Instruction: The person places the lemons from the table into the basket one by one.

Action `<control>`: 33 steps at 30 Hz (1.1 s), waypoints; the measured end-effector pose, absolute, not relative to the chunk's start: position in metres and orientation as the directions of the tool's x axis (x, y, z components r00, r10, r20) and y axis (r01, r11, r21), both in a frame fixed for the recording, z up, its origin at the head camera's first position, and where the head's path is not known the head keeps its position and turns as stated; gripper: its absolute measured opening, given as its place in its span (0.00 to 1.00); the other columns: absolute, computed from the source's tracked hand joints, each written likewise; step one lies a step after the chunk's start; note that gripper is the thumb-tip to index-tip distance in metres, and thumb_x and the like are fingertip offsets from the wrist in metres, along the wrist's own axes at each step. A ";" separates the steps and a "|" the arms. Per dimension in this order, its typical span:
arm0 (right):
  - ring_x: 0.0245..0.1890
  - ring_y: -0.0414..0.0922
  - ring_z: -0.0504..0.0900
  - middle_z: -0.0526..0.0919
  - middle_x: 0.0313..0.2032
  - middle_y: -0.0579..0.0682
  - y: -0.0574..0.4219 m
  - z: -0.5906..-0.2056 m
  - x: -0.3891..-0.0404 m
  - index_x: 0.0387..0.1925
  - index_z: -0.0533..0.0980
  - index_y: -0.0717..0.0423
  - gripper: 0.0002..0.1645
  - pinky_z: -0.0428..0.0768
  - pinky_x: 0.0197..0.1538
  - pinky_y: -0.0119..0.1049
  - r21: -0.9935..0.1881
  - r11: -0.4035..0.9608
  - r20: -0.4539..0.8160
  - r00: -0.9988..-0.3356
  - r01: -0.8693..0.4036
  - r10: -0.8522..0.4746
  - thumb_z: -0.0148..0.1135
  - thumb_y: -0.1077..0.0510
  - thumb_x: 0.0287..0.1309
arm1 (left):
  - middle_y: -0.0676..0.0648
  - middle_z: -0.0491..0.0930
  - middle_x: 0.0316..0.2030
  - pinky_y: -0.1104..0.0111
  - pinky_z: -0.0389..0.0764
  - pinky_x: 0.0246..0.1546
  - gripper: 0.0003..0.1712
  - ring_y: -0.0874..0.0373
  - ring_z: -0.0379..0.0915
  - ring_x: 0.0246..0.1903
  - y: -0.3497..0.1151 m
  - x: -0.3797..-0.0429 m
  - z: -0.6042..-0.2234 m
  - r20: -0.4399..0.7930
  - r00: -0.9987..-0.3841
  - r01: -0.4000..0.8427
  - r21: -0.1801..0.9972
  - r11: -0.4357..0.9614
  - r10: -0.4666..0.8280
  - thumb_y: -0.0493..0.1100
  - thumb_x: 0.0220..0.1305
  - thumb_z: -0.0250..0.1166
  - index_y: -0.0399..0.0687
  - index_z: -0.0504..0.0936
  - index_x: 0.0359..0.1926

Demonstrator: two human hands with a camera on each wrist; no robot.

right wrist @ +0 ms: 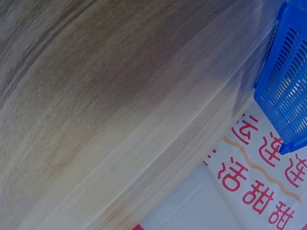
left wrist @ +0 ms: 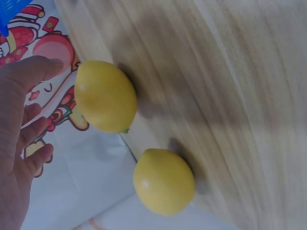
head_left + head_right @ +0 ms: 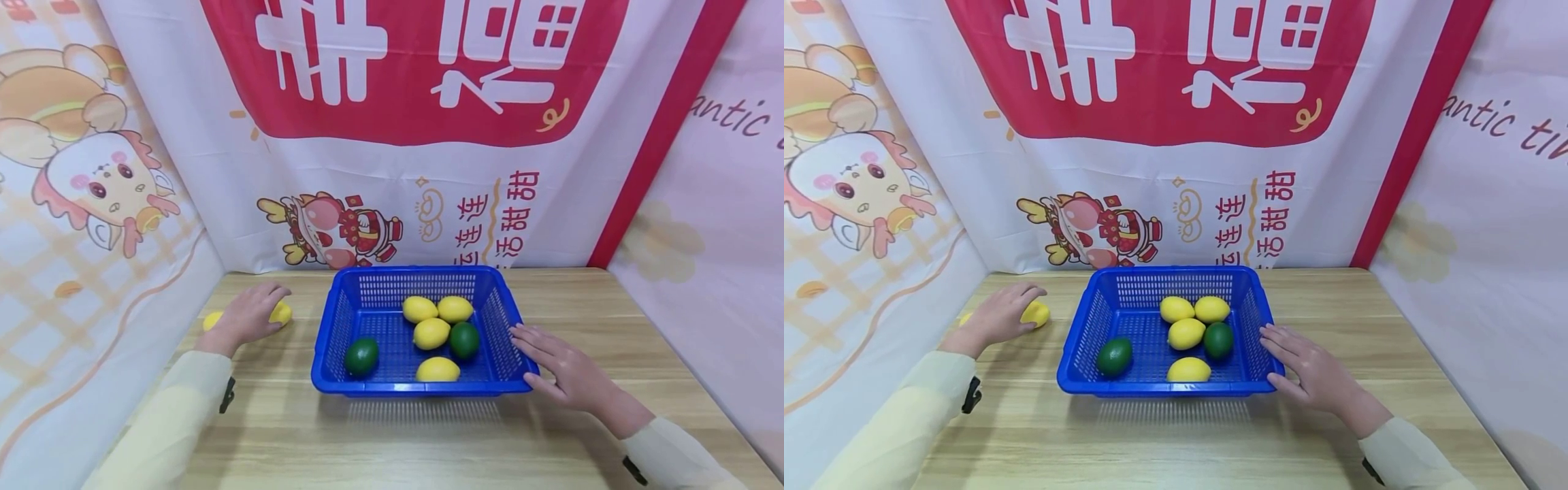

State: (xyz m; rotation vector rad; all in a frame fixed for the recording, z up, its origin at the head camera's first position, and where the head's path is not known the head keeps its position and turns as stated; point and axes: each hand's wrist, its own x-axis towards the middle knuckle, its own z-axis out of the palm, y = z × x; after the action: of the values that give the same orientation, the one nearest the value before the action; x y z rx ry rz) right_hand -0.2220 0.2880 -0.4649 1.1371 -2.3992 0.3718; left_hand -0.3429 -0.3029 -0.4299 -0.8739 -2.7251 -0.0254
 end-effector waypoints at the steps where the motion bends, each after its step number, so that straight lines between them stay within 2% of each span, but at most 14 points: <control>1: 0.66 0.52 0.67 0.70 0.65 0.55 0.288 -0.465 -0.222 0.63 0.72 0.61 0.33 0.51 0.70 0.28 -0.049 0.623 0.509 -0.556 -0.781 -0.657 0.60 0.46 0.63 | 0.35 0.74 0.54 0.45 0.73 0.53 0.34 0.38 0.71 0.52 -0.304 -0.344 -0.432 0.269 -0.779 0.571 -0.066 0.818 0.566 0.41 0.48 0.77 0.35 0.75 0.56; 14: 0.66 0.52 0.67 0.70 0.66 0.55 0.287 -0.466 -0.221 0.63 0.72 0.60 0.34 0.50 0.70 0.27 -0.058 0.638 0.502 -0.575 -0.767 -0.646 0.64 0.49 0.59 | 0.37 0.73 0.51 0.46 0.75 0.50 0.34 0.40 0.72 0.48 -0.310 -0.352 -0.450 0.194 -0.857 0.490 0.018 0.872 0.477 0.40 0.50 0.75 0.36 0.73 0.58; 23: 0.67 0.51 0.66 0.70 0.66 0.55 0.286 -0.466 -0.220 0.63 0.72 0.60 0.37 0.50 0.70 0.26 -0.060 0.640 0.503 -0.577 -0.766 -0.643 0.68 0.53 0.52 | 0.35 0.71 0.56 0.43 0.71 0.55 0.34 0.38 0.70 0.53 -0.311 -0.355 -0.457 0.151 -0.898 0.427 0.081 0.901 0.412 0.40 0.53 0.73 0.36 0.72 0.60; 33: 0.66 0.52 0.67 0.70 0.66 0.55 0.286 -0.465 -0.219 0.63 0.72 0.61 0.34 0.50 0.70 0.27 -0.060 0.639 0.505 -0.575 -0.767 -0.643 0.65 0.50 0.56 | 0.32 0.69 0.59 0.41 0.66 0.58 0.36 0.35 0.67 0.56 -0.315 -0.356 -0.466 0.130 -0.916 0.394 0.108 0.913 0.380 0.40 0.55 0.71 0.36 0.68 0.63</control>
State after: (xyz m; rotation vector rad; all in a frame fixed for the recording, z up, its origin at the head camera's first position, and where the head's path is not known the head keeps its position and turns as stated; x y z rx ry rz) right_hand -0.2194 0.2859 -0.4652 1.1090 -2.4187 0.3788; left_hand -0.3557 -0.3151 -0.4664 -0.6031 -2.9680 -0.2010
